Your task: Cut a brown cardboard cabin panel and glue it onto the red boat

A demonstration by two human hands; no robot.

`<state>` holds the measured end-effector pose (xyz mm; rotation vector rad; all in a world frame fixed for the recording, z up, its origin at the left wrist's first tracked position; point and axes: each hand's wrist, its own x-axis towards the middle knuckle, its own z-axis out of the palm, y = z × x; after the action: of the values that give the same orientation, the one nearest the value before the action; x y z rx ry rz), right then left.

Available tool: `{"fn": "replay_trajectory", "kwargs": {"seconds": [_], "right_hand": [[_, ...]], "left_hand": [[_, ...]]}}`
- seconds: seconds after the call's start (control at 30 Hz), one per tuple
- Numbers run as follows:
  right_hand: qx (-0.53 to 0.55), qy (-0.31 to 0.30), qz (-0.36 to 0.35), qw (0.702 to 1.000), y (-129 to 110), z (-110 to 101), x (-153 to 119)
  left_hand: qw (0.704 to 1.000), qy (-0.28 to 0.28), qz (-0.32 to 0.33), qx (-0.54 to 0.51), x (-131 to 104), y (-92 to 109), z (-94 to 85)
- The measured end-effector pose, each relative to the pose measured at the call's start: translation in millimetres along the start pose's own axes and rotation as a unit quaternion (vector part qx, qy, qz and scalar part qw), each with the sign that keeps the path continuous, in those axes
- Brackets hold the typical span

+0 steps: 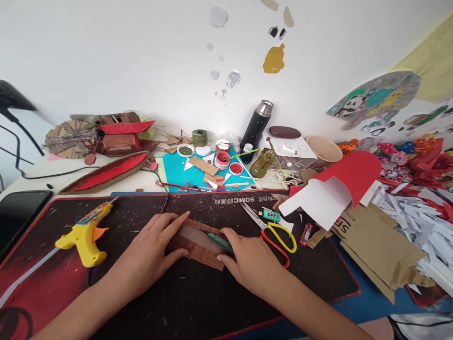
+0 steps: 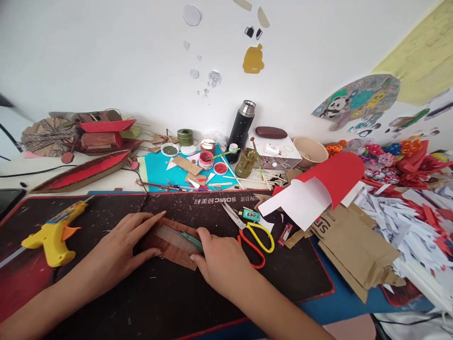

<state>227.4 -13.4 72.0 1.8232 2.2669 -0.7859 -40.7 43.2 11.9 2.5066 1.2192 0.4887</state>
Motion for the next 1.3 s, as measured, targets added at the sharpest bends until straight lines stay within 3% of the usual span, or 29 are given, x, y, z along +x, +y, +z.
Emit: {"fn": "replay_trajectory", "kwargs": {"seconds": [0.13, 0.2, 0.43, 0.53, 0.63, 0.7, 0.77, 0.83, 0.9, 1.03, 1.17, 1.3], "right_hand": [[0.014, 0.013, 0.002, 1.0, 1, 2, 0], [0.014, 0.022, 0.003, 1.0, 3, 4, 0], [0.003, 0.045, 0.038, 0.998, 11, 8, -1], [0.003, 0.05, 0.031, 0.998, 11, 5, 1], [0.007, 0.06, 0.032, 0.998, 11, 2, 6], [0.023, 0.074, 0.036, 0.996, 12, 0, 13], [0.064, 0.093, 0.042, 0.993, 13, -1, 22], [0.138, 0.109, 0.038, 0.984, 13, 0, 31], [0.228, 0.125, 0.011, 0.966, 13, 0, 41], [0.427, 0.116, -0.043, 0.896, 11, -2, 61], [0.608, 0.092, -0.084, 0.784, 11, -13, 79], [0.68, 0.095, -0.103, 0.72, 13, -20, 92]], "left_hand": [[0.998, -0.03, 0.051, -0.014, 9, -4, -5.6], [0.998, -0.042, 0.045, -0.018, 12, -4, -8.5], [0.996, -0.061, -0.046, -0.042, 8, -9, -13.1], [0.984, -0.085, -0.104, -0.114, 7, -19, -31.1], [0.957, -0.095, -0.192, -0.198, 11, -23, -65.7], [0.923, -0.094, -0.273, -0.256, 15, -22, -88.0], [0.882, -0.015, -0.335, -0.331, 19, -18, -100.5], [0.832, 0.072, -0.368, -0.408, 24, -12, -99.6], [0.786, 0.14, -0.359, -0.484, 30, -5, -88.7], [0.726, 0.079, -0.337, -0.595, 50, 13, -60.5], [0.735, 0.06, -0.308, -0.601, 68, 24, -40.0], [0.765, 0.032, -0.27, -0.584, 72, 25, -23.6]]}}
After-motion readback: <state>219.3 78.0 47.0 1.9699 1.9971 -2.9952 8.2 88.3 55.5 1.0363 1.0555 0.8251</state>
